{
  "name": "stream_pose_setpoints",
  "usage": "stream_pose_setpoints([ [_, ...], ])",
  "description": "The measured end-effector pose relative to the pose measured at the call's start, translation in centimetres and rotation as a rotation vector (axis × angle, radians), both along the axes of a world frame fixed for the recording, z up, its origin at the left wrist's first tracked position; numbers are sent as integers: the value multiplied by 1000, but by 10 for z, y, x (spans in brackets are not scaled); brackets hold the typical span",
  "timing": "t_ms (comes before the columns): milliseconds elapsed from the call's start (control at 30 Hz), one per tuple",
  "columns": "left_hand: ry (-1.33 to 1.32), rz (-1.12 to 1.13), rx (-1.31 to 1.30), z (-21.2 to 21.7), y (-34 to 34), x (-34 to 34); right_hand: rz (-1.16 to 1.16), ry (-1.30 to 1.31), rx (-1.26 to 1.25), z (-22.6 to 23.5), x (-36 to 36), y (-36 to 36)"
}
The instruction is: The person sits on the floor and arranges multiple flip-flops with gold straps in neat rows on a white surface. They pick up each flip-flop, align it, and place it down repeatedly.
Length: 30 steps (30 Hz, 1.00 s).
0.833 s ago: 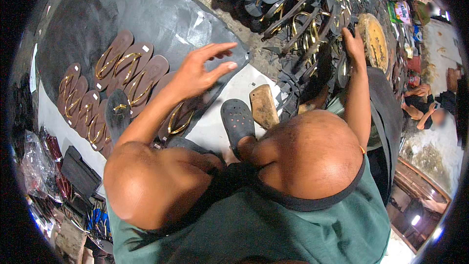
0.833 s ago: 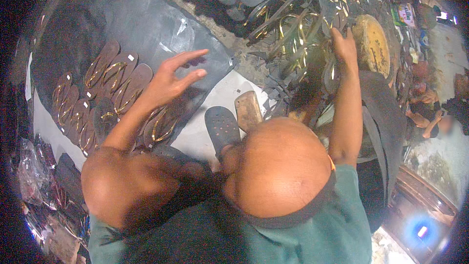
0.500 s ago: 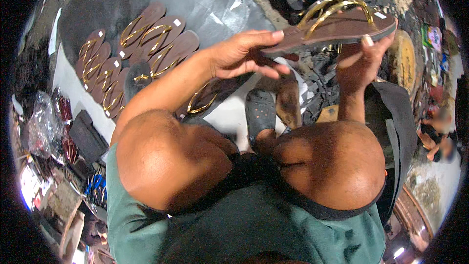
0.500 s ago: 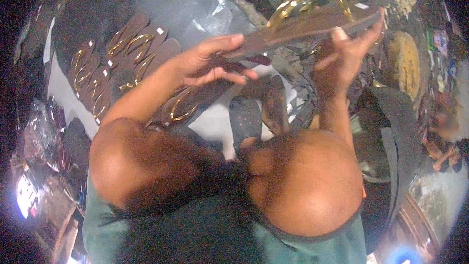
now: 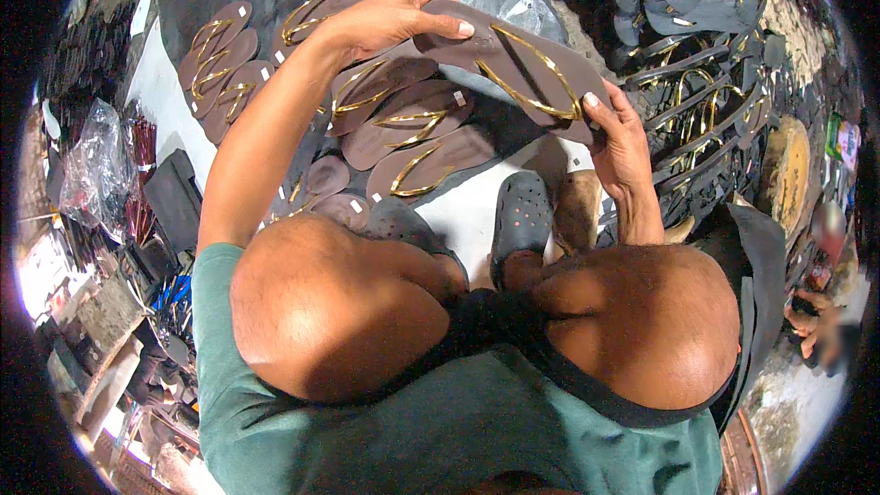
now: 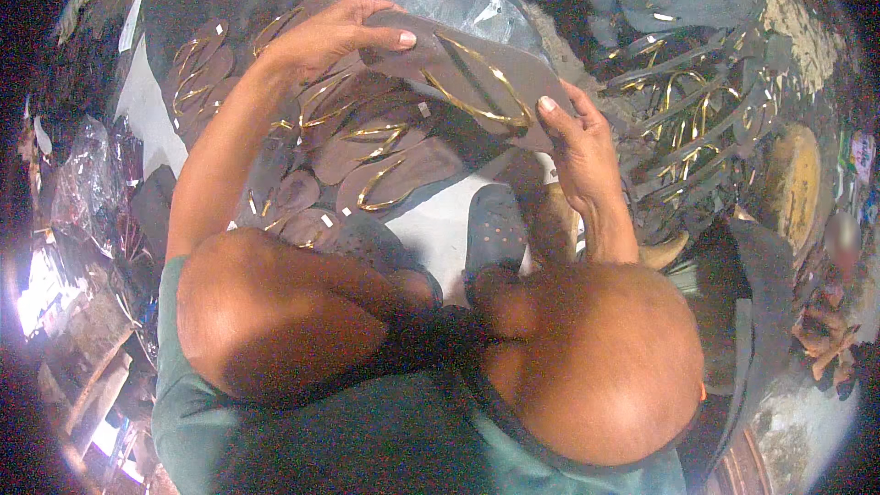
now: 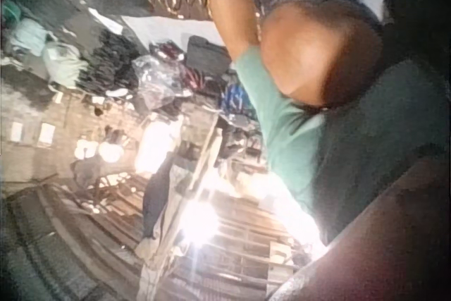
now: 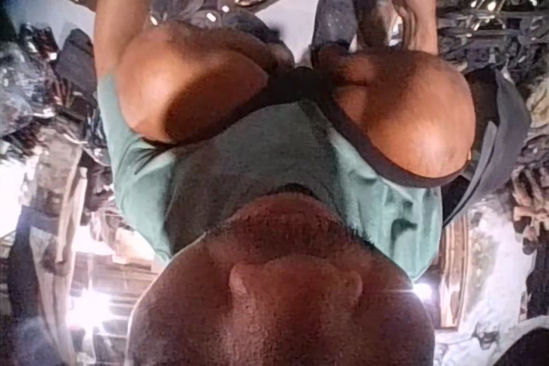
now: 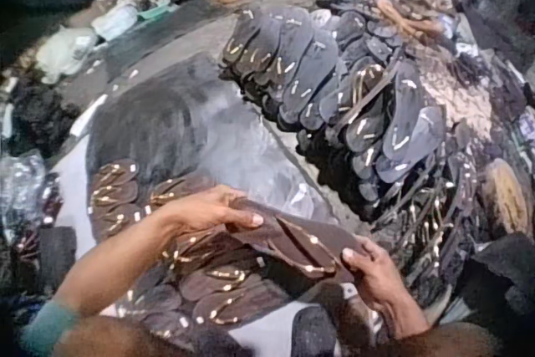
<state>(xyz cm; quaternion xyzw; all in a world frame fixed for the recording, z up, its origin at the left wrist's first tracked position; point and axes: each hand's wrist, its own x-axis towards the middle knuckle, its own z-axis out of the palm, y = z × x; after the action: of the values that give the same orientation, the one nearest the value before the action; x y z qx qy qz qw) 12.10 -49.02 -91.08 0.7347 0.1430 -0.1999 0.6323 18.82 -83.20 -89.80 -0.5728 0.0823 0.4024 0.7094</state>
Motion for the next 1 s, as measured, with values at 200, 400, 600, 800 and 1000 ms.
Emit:
stream_pose_setpoints([
  [200, -32, 85, -28, -27, 1, 21, -2, 9, -25, -36, -12, -3],
  [400, -37, 150, -74, -76, 4, 23, 105, -103, -301, -96, -42, -7],
  [600, -44, 150, 205, -101, 9, 19, 202, -284, -424, -119, -54, 2],
  [800, -86, 103, 356, -105, 8, 19, 155, -217, -311, -116, -65, 9],
  [1000, -87, 75, 375, -115, 15, 19, 207, -316, -350, -137, -60, 4],
])
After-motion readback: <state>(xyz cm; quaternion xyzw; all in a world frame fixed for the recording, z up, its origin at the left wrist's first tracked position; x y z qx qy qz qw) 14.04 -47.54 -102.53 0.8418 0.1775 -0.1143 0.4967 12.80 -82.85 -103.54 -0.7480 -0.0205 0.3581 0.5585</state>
